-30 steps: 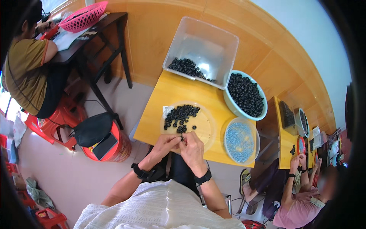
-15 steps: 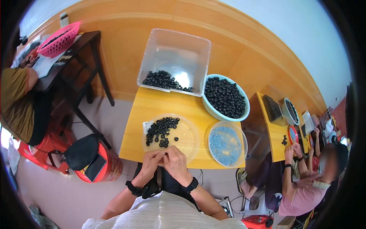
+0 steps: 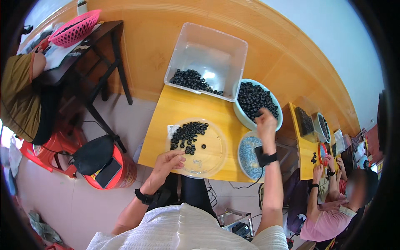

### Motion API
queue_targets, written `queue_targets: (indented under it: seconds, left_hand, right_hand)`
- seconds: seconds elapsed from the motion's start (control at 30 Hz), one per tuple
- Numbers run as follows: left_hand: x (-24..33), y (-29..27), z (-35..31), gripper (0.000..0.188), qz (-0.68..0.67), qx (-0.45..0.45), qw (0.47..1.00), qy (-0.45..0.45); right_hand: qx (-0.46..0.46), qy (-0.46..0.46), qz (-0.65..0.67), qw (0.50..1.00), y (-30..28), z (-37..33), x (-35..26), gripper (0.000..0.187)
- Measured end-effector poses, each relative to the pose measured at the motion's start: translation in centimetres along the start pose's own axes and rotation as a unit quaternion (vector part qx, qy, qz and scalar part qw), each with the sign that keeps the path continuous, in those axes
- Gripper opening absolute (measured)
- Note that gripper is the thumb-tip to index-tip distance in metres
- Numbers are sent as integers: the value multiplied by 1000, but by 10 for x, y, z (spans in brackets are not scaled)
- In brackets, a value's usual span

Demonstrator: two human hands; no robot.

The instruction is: The recorder is manually sorting small black circular objects on a table.

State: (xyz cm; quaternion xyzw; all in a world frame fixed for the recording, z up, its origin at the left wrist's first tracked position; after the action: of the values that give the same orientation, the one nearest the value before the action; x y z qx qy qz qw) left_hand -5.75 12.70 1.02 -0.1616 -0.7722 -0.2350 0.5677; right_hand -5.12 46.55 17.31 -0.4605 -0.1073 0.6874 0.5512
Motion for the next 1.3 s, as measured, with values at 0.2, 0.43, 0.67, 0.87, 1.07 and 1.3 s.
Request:
queue_targets:
  seconds: [0.2, 0.43, 0.67, 0.87, 1.07, 1.3]
  left_hand:
    - [-17, -10, -2, 25, -5, 27, 1000, -1]
    - [-16, -11, -3, 23, -15, 27, 1000, -1]
    - [-19, -10, -7, 21, -30, 28, 999, 3]
    - [-20, -3, -11, 20, -59, 9, 998, -15]
    - [-20, 10, -9, 20, -97, -12, 995, 15]
    - [-30, 3, -15, 12, -156, -6, 988, -15]
  right_hand:
    - [-12, -19, 92, 995, 35, -27, -40, 36]
    - [-209, 74, 147, 964, 140, -122, -70, 27]
    - [-253, -20, 130, 958, 153, -131, -79, 22]
    - [-235, 56, 217, 946, 134, -145, -107, 17]
    - [-143, 66, 299, 941, 117, -174, -153, 17]
    - [-119, 53, 332, 934, 108, -186, -162, 19]
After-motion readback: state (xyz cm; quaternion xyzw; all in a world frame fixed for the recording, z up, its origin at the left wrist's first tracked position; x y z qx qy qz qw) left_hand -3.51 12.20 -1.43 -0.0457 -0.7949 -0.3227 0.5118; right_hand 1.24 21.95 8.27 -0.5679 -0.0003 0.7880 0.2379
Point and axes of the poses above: each hand's wrist, its own z-axis towards the middle knuckle, its own y-axis out of the palm, x = y × z, the point moved 10 cm from there along z, towards the middle knuckle, and after that the axes turned 11 degrees about z, right-handed, at the moved point
